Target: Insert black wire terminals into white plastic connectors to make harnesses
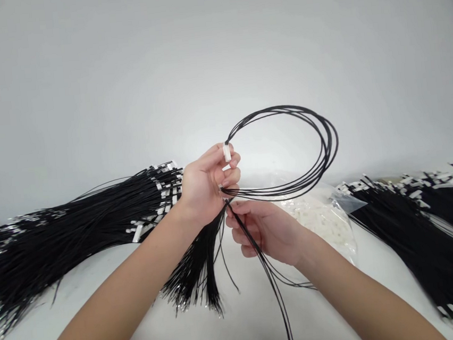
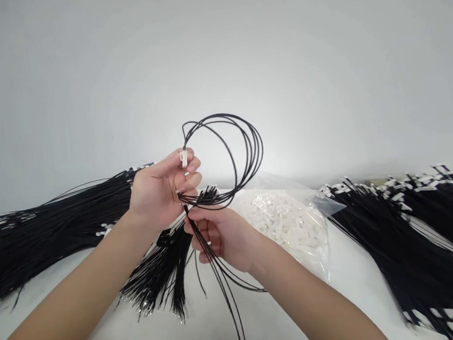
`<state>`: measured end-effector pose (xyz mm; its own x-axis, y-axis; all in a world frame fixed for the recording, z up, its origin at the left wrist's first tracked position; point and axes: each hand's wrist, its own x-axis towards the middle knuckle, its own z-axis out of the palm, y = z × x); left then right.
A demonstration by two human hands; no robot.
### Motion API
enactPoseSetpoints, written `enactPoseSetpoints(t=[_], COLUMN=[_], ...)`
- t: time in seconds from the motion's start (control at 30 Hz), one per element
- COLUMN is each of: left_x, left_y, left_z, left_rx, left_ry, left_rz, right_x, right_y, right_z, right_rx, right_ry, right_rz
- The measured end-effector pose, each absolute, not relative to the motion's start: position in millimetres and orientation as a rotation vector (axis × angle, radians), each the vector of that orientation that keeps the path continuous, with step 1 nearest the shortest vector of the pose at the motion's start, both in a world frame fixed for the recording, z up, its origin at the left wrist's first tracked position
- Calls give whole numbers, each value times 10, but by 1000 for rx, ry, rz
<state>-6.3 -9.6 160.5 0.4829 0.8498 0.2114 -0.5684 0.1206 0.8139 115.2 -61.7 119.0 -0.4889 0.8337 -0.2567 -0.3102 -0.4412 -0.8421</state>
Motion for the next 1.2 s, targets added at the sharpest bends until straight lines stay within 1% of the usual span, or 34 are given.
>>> enactPoseSetpoints(t=[0.3,0.6,0.73,0.83,1.1,1.2], left_x=[-53,-56,-49,-46,-50,-43], left_y=[-85,-55,-60,-62,-62,-61], left_z=[1576,1558,1570,1576,1561,1557], left_rx=[1000,996,992,1002,1084,1086], left_ry=[312,298,328,355,400,434], left_rz=[1026,1025,1041,1047,1105,1130], right_x=[1130,1119,1131,1126,1083,1069], right_y=[-610,-612,-602,-603,-693,-697], right_z=[1167,1183,1169,1158,1166,1145], right_rx=[-942,-915,-927,-976,-1200,-1214], right_ry=[-1130,-1079,-1120,-1295,-1764,-1821], right_rz=[1843,1884,1797,1601,644,422])
